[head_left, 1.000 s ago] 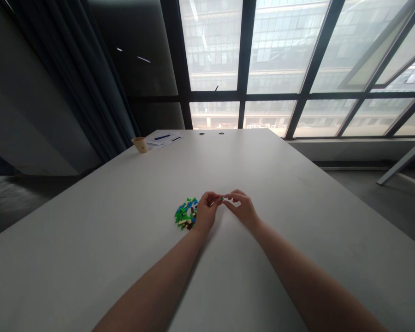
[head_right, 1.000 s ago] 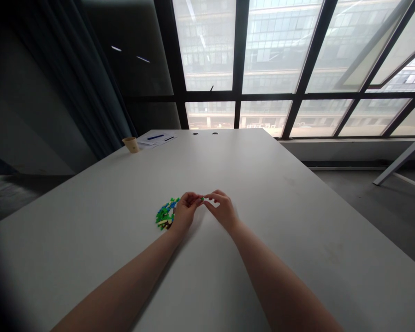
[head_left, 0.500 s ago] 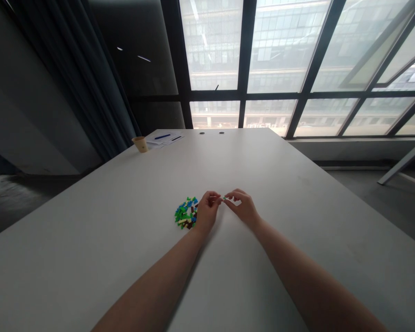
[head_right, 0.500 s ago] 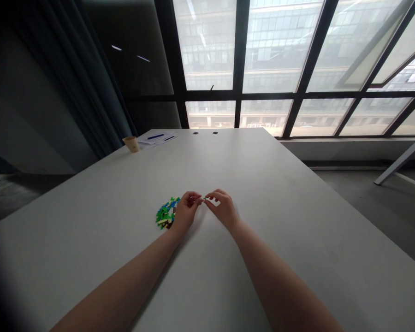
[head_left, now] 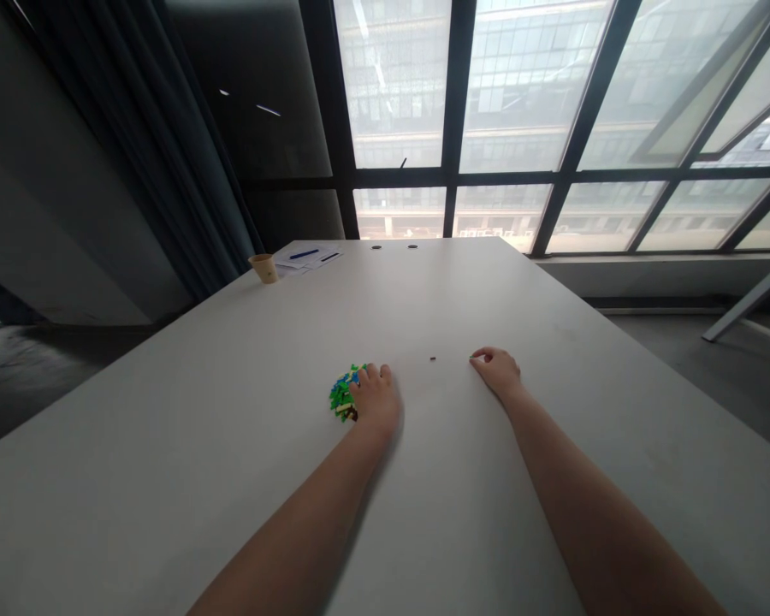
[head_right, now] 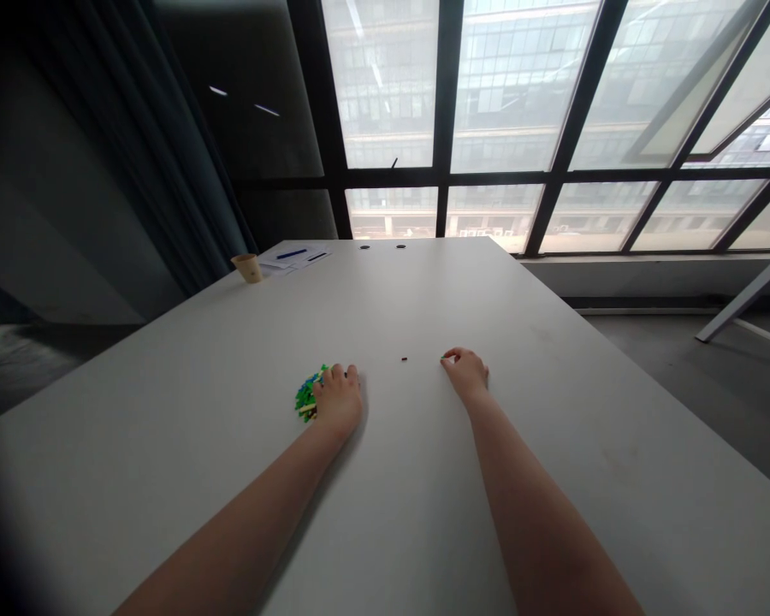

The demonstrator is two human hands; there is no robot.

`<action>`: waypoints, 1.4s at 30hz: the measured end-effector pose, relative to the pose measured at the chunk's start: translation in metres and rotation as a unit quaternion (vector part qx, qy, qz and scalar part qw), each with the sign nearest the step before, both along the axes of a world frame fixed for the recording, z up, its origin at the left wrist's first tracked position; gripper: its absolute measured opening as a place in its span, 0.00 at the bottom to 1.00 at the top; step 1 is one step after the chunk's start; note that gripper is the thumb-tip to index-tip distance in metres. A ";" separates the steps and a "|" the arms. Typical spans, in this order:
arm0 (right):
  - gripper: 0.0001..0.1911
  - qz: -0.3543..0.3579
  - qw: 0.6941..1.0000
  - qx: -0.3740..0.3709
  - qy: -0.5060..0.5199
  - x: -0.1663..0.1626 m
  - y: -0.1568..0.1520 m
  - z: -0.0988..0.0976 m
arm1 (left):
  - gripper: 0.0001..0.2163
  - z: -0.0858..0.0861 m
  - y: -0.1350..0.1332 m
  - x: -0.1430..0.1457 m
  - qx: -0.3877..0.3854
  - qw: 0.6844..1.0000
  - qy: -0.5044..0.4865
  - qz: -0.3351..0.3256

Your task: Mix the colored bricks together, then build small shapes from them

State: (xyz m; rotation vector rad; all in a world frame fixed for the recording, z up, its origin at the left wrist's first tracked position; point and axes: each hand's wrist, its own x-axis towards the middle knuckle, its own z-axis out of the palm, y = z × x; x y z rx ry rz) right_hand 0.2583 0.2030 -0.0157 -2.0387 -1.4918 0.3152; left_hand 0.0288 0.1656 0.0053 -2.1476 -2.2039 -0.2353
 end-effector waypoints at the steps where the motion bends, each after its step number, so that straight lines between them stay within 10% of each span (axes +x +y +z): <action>1: 0.11 0.000 1.000 0.001 0.006 0.001 0.001 -0.001 | 0.15 -0.001 0.001 -0.001 -0.002 1.000 -0.003 -0.001; 42: 0.12 -0.007 1.000 0.005 -0.015 -0.004 0.005 0.000 | 0.08 -0.003 0.005 0.002 0.029 0.988 -0.002 -0.150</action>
